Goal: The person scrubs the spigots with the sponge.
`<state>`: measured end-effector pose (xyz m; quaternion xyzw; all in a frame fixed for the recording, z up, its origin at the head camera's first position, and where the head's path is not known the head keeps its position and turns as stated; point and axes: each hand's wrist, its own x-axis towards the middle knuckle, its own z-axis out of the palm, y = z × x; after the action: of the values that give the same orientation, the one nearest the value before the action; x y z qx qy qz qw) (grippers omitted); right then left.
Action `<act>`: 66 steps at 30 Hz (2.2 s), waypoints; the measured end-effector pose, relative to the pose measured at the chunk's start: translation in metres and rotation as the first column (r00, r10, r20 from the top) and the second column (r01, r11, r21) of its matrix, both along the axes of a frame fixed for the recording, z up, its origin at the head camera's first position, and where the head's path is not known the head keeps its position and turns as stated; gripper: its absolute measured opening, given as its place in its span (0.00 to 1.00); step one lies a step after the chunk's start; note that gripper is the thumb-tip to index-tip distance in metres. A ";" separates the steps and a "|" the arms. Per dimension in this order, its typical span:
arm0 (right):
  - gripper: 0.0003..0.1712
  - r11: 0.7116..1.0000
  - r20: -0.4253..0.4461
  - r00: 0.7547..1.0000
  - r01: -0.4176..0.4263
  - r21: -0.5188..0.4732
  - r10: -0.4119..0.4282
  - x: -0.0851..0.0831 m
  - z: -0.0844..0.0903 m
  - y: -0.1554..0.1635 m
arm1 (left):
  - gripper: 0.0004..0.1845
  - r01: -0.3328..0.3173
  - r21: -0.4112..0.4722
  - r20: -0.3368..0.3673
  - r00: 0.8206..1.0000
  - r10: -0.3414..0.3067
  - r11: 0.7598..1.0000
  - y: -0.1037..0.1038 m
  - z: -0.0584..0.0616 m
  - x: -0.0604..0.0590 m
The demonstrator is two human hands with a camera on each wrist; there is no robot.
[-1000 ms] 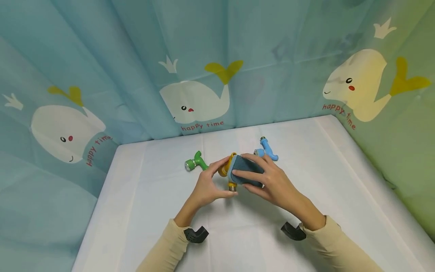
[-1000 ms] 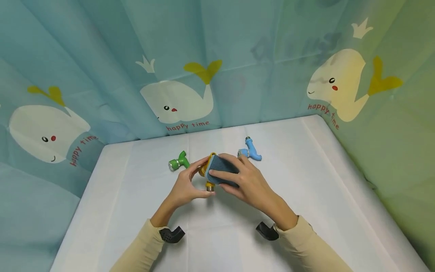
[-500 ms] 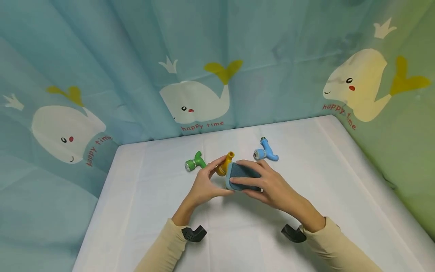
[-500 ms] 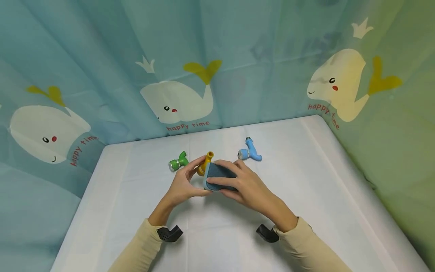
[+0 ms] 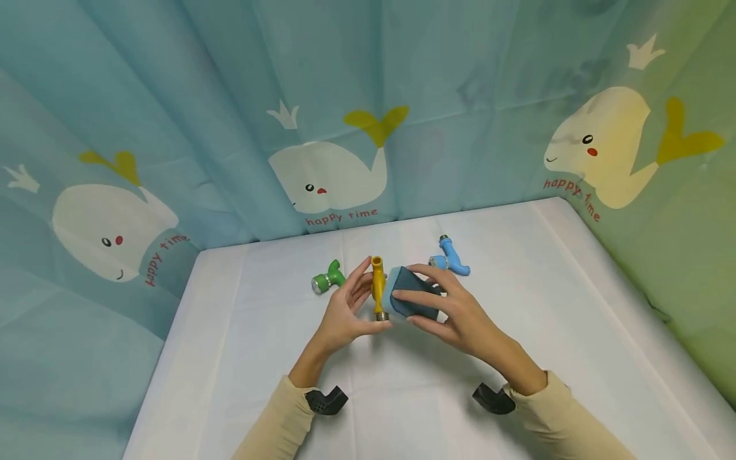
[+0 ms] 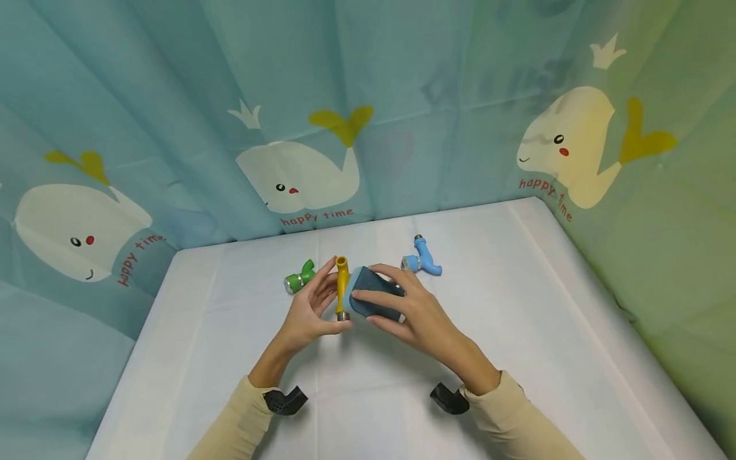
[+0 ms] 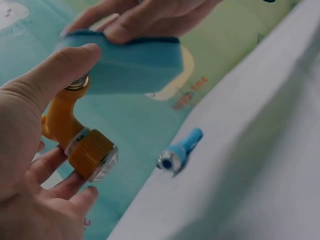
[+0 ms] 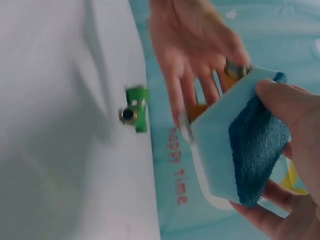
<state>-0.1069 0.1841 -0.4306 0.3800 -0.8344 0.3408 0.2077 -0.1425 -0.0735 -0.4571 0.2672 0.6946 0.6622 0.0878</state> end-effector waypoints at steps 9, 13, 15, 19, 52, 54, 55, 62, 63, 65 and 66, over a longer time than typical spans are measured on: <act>0.29 0.998 0.055 0.997 0.049 -0.027 -0.047 -0.001 -0.013 -0.001 | 0.62 0.056 0.105 0.017 0.998 -0.058 0.993 0.002 0.004 0.001; 0.27 0.993 0.072 0.997 0.012 -0.114 -0.004 0.000 -0.014 -0.006 | 0.63 0.070 0.117 0.028 0.997 -0.074 0.991 0.003 0.006 0.001; 0.27 0.993 0.080 0.997 -0.003 -0.118 0.012 0.000 -0.014 -0.008 | 0.63 0.073 0.112 0.032 0.997 -0.077 0.991 0.004 0.006 0.001; 0.29 0.999 0.078 0.997 0.031 -0.045 -0.027 -0.002 -0.018 -0.004 | 0.63 0.070 0.103 0.054 0.996 -0.076 0.992 0.005 0.006 0.005; 0.27 0.959 0.204 0.939 0.259 0.115 -0.278 -0.015 0.016 -0.011 | 0.65 -0.027 -0.080 -0.153 0.988 0.014 0.996 0.004 0.007 0.019; 0.27 0.963 0.213 0.943 0.231 0.140 -0.257 -0.015 0.017 -0.011 | 0.64 -0.014 -0.096 -0.171 0.985 -0.002 0.995 0.003 0.009 0.020; 0.26 0.961 0.211 0.943 0.226 0.163 -0.257 -0.016 0.017 -0.011 | 0.64 -0.007 -0.104 -0.176 0.984 -0.012 0.995 0.002 0.009 0.020; 0.27 0.959 0.219 0.938 0.240 0.149 -0.269 -0.020 0.018 -0.009 | 0.64 -0.001 -0.112 -0.162 0.987 -0.017 0.994 -0.005 0.010 0.020; 0.27 0.965 0.229 0.940 0.227 0.130 -0.252 -0.020 0.018 -0.010 | 0.64 -0.003 -0.098 -0.155 0.988 -0.013 0.995 -0.006 0.010 0.019; 0.27 0.973 0.245 0.943 0.205 0.109 -0.226 -0.020 0.018 -0.012 | 0.64 -0.006 -0.067 -0.145 0.989 -0.004 0.998 -0.007 0.008 0.019; 0.27 0.972 0.245 0.942 0.205 0.112 -0.227 -0.020 0.017 -0.013 | 0.64 -0.006 -0.048 -0.137 0.991 -0.001 0.999 -0.007 0.008 0.018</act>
<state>-0.1271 0.1710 -0.4132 0.2473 -0.9046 0.3265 0.1180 -0.1240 -0.0808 -0.4494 0.3087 0.7152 0.6254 0.0456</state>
